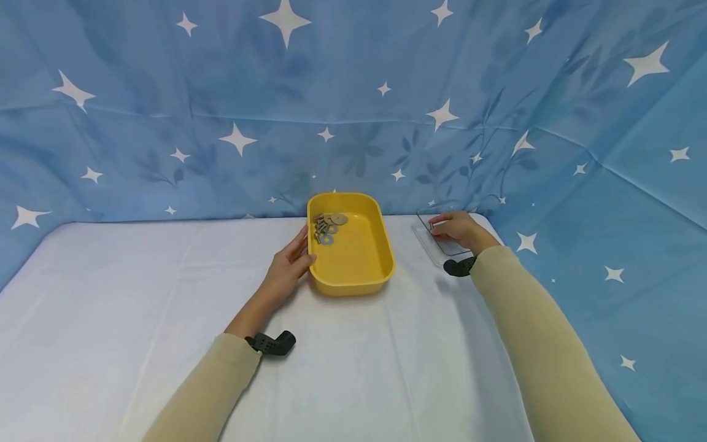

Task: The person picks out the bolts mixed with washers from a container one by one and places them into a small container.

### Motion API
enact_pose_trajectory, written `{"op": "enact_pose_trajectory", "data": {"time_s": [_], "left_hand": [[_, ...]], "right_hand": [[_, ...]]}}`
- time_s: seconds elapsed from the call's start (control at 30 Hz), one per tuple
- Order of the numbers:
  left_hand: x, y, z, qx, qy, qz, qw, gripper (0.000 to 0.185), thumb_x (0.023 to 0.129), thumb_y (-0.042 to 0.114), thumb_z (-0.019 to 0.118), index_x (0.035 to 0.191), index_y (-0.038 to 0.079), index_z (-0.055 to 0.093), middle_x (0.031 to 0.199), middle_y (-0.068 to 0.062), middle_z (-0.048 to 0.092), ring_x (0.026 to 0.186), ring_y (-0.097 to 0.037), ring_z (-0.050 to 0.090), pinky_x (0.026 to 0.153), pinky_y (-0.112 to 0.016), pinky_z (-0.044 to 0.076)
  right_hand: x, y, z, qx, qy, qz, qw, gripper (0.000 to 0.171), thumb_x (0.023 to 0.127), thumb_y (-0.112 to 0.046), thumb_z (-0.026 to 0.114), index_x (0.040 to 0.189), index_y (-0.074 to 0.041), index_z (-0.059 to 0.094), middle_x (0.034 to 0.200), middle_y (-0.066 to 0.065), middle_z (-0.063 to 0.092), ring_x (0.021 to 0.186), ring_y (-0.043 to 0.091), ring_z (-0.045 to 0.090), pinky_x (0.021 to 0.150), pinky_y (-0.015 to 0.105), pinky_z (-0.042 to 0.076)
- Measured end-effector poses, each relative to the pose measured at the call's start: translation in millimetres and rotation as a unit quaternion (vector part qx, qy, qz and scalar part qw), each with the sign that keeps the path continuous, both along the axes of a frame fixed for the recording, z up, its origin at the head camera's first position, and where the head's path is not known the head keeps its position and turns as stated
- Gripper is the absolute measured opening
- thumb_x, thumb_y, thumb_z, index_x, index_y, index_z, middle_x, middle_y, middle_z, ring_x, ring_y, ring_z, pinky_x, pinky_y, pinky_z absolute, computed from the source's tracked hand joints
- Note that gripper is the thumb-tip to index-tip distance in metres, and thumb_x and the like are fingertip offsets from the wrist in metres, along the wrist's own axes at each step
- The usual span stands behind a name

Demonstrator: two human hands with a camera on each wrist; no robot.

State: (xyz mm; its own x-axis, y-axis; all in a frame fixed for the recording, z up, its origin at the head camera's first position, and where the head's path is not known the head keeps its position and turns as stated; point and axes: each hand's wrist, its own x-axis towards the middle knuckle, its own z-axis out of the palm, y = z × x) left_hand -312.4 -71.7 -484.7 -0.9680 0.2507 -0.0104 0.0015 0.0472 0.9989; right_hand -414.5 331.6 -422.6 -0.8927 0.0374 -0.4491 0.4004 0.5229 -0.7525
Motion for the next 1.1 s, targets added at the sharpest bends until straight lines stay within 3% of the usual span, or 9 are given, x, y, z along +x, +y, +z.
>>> {"op": "enact_pose_trajectory", "data": {"time_s": [0.5,0.8,1.1], "left_hand": [[-0.1,-0.2,1.6,0.002,0.001,-0.003,1.0000,0.070,0.100,0.024,0.056,0.159,0.042,0.023,0.167,-0.002,0.031,0.151,-0.021,0.037,0.118,-0.043,0.041],[-1.2,-1.1,0.9,0.008,-0.004,-0.007,0.9999,0.069,0.101,0.023,0.056,0.159,0.042,0.023,0.167,-0.002,0.030,0.152,-0.022,0.036,0.118,-0.044,0.041],[-1.3,-1.1,-0.3,0.006,-0.007,-0.004,1.0000,0.069,0.101,0.024,0.056,0.159,0.043,0.024,0.167,-0.001,0.030,0.152,-0.021,0.035,0.118,-0.044,0.040]], "right_hand": [[2.4,-4.4,3.9,0.015,-0.010,-0.006,1.000,0.047,0.102,-0.008,0.056,0.147,0.000,0.048,0.143,0.015,0.047,0.115,0.020,0.055,0.112,0.036,0.048],[4.6,-6.8,6.8,0.017,-0.003,-0.007,1.000,0.047,0.102,-0.007,0.056,0.147,0.004,0.047,0.151,0.020,0.043,0.126,0.025,0.053,0.117,0.040,0.044],[4.6,-6.0,6.3,0.022,0.000,-0.009,1.000,0.049,0.103,-0.010,0.056,0.149,0.002,0.046,0.155,0.021,0.041,0.126,0.024,0.052,0.118,0.040,0.043]]}}
